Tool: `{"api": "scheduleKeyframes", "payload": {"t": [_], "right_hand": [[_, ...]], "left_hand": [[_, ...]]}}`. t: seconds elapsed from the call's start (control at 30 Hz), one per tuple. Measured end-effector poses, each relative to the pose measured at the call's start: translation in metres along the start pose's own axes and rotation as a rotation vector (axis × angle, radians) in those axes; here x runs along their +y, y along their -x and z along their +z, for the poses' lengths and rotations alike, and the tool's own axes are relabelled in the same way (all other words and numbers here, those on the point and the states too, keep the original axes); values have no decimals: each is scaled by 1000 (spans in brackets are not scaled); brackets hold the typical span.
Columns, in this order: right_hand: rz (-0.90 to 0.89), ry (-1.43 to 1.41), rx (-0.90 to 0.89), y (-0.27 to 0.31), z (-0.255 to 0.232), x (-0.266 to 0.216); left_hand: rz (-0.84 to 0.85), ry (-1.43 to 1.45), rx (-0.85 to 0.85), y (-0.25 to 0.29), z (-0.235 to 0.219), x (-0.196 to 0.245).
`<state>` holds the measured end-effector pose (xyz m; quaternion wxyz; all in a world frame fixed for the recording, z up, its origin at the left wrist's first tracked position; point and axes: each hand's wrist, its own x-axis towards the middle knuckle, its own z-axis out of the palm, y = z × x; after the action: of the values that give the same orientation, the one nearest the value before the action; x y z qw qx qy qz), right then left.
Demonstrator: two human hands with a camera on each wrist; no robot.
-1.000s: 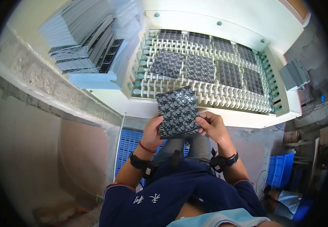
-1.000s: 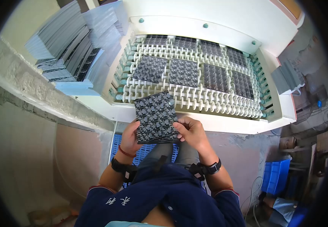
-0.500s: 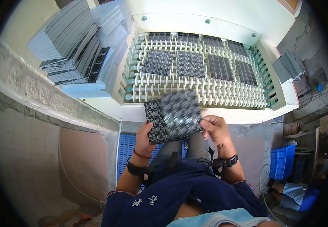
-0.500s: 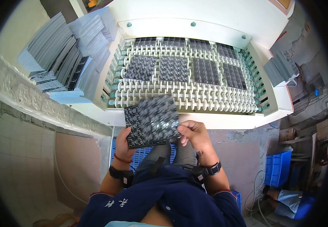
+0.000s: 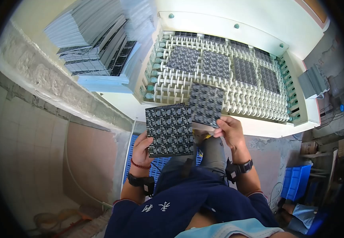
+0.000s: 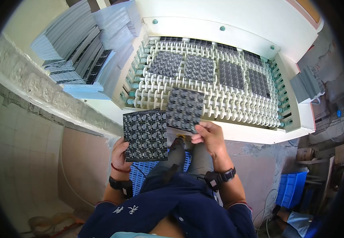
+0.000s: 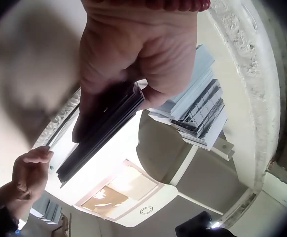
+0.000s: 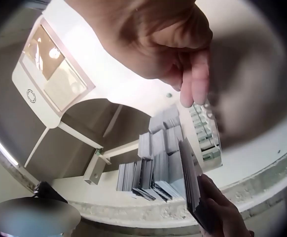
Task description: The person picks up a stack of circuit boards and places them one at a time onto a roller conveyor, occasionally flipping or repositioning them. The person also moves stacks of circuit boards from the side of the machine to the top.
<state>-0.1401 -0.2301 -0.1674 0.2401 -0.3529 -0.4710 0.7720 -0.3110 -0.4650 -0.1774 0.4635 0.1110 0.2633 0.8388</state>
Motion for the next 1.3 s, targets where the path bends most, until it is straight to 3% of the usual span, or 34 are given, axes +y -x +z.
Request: {"api": "scheduleKeyframes", "payload": {"t": [0.07, 0.13, 0.3, 0.37, 0.43, 0.5, 0.57, 0.77, 0.83, 0.93, 1.03, 1.17, 1.3], "right_hand": [[48, 20, -120, -13, 22, -1], [44, 12, -147, -29, 43, 1], [84, 88, -228, -51, 59, 11], [94, 173, -177, -40, 56, 3], [118, 347, -270, -23, 47, -6], [144, 319, -280, -8, 47, -7], [99, 355, -413, 1, 42, -2], [-21, 287, -222, -18, 15, -19], [-66, 307, -52, -34, -6, -31], [-77, 541, 105, -50, -28, -46], [-124, 612, 164, -51, -46, -58], [-139, 489, 247, -42, -90, -83], [-167, 759, 388, -44, -142, -95]], "left_hand": [[14, -20, 16, 3, 0, 2], [56, -88, 103, 4, 2, 2], [73, -105, 99, 3, 3, 4], [69, -112, 85, -1, 5, 4], [52, -158, 85, -4, 7, 2], [42, -168, 49, -13, 7, -1], [38, -221, 38, -21, 11, -7], [48, -181, 52, -32, 12, -17], [44, -157, 62, -30, 10, -16], [55, -148, 116, -25, 1, -15], [73, -150, 120, -23, 6, -12], [92, -160, 118, -21, 8, -11], [65, -148, 76, -20, 2, -12]]}}
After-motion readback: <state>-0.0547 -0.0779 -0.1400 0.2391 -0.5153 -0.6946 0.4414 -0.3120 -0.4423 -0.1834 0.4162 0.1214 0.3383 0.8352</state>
